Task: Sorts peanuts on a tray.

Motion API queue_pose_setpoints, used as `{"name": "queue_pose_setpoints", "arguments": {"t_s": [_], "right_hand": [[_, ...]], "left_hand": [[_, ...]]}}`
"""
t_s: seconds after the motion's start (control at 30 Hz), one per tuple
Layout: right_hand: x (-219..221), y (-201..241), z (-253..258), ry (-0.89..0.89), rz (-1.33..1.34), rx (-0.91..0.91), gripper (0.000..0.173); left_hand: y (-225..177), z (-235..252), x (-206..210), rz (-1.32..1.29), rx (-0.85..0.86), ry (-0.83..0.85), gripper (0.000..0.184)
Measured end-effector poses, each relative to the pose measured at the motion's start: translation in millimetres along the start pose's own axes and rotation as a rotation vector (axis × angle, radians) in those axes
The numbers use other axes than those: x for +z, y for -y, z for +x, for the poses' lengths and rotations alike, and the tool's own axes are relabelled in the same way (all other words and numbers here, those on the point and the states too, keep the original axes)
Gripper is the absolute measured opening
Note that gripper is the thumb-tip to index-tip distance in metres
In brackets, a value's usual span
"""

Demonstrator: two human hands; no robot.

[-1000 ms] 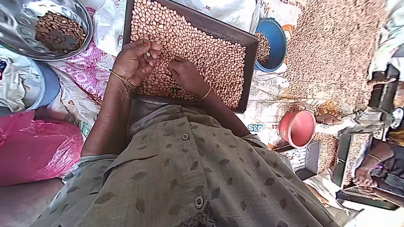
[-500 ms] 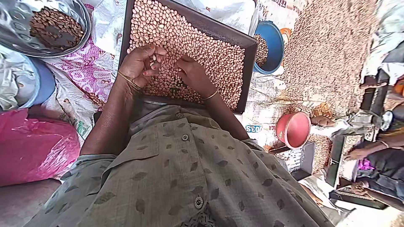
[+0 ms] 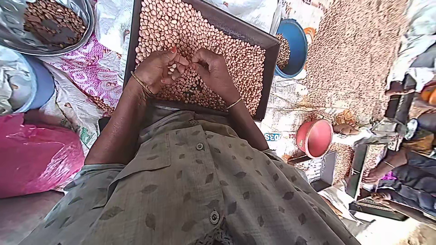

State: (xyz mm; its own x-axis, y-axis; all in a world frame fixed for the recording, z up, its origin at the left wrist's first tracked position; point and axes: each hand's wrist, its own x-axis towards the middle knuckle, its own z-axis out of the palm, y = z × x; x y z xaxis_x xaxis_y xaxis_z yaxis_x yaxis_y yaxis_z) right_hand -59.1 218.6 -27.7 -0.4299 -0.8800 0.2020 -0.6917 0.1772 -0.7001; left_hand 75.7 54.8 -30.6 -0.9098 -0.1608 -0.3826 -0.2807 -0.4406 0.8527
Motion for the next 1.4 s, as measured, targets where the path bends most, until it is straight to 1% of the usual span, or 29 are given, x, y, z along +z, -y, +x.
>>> {"name": "queue_pose_setpoints", "arguments": {"t_s": [0.1,0.13,0.2,0.3,0.37,0.43,0.5,0.53,0.57,0.6,0.63,0.7,0.8,0.9,0.97,1.07,1.13,1.2,1.27,1.33,1.37,1.4], "right_hand": [[12.7,-7.3,-5.1,0.266,-0.296,0.128,0.012],[18.1,-4.0,-6.8,0.309,-0.363,0.15,0.013],[22.5,6.2,-6.7,0.349,-0.461,0.19,0.015],[23.7,13.9,-5.0,0.372,-0.533,0.229,0.017],[25.9,9.0,-5.3,0.336,-0.54,0.216,0.018],[21.8,-1.2,-5.6,0.214,-0.447,0.192,0.017],[8.8,-1.2,-4.1,0.033,-0.192,0.132,0.014],[2.8,3.9,-3.4,-0.015,-0.028,0.091,0.014],[-1.4,10.3,-4.8,-0.003,0.114,0.075,0.017],[-3.1,14.7,-7.0,0.023,0.189,0.071,0.017],[-3.4,15.4,-9.4,0.051,0.171,0.07,0.015],[-0.9,9.2,-15.8,0.165,-0.046,0.101,0.013],[13.0,10.9,-22.9,0.489,-0.378,0.218,0.02],[23.9,23.9,-26.2,0.558,-0.555,0.192,0.019],[24.5,25.5,-28.0,0.537,-0.58,0.151,0.019],[18.4,15.2,-28.0,0.442,-0.464,0.126,0.017],[11.4,11.3,-25.1,0.272,-0.303,0.075,0.012],[5.7,18.0,-18.1,0.082,-0.082,-0.03,0.01],[2.0,28.4,-8.1,-0.04,0.077,-0.121,0.016],[-1.8,27.0,2.3,-0.126,0.067,-0.133,0.017],[-4.2,20.1,6.8,-0.137,0.015,-0.11,0.016],[-7.0,10.7,10.5,-0.108,-0.054,-0.079,0.016]], "left_hand": [[2.8,-0.4,-5.7,-0.112,0.058,-0.033,0.041],[3.3,-0.8,-6.2,-0.133,0.064,-0.05,0.04],[3.6,0.0,-6.6,-0.16,0.079,-0.055,0.037],[4.5,2.6,-7.3,-0.174,0.105,-0.027,0.037],[5.0,1.9,-7.4,-0.163,0.093,-0.043,0.04],[3.9,0.7,-4.7,-0.112,0.049,-0.075,0.046],[1.9,1.4,-0.6,-0.014,0.005,-0.071,0.051],[1.7,1.6,1.3,0.029,-0.009,-0.062,0.052],[2.6,0.9,3.3,0.052,-0.022,-0.053,0.053],[2.0,-0.5,5.0,0.06,-0.034,-0.045,0.053],[-0.2,-1.7,5.6,0.05,-0.038,-0.039,0.052],[-0.5,-1.3,2.0,-0.01,0.006,-0.038,0.051],[3.9,0.7,-6.2,-0.169,0.114,-0.045,0.043],[5.3,2.2,-8.5,-0.248,0.138,-0.055,0.04],[5.6,3.3,-8.3,-0.246,0.144,-0.067,0.04],[6.8,4.3,-7.5,-0.2,0.138,-0.095,0.046],[6.5,3.9,-4.0,-0.1,0.093,-0.106,0.05],[5.8,3.2,0.5,-0.025,0.068,-0.084,0.052],[2.9,2.8,6.0,-0.035,0.039,-0.082,0.05],[0.0,1.9,8.0,-0.051,0.021,-0.072,0.05],[1.7,2.5,3.6,-0.076,0.035,-0.047,0.052],[4.1,3.6,-2.0,-0.11,0.065,-0.025,0.051]]}}
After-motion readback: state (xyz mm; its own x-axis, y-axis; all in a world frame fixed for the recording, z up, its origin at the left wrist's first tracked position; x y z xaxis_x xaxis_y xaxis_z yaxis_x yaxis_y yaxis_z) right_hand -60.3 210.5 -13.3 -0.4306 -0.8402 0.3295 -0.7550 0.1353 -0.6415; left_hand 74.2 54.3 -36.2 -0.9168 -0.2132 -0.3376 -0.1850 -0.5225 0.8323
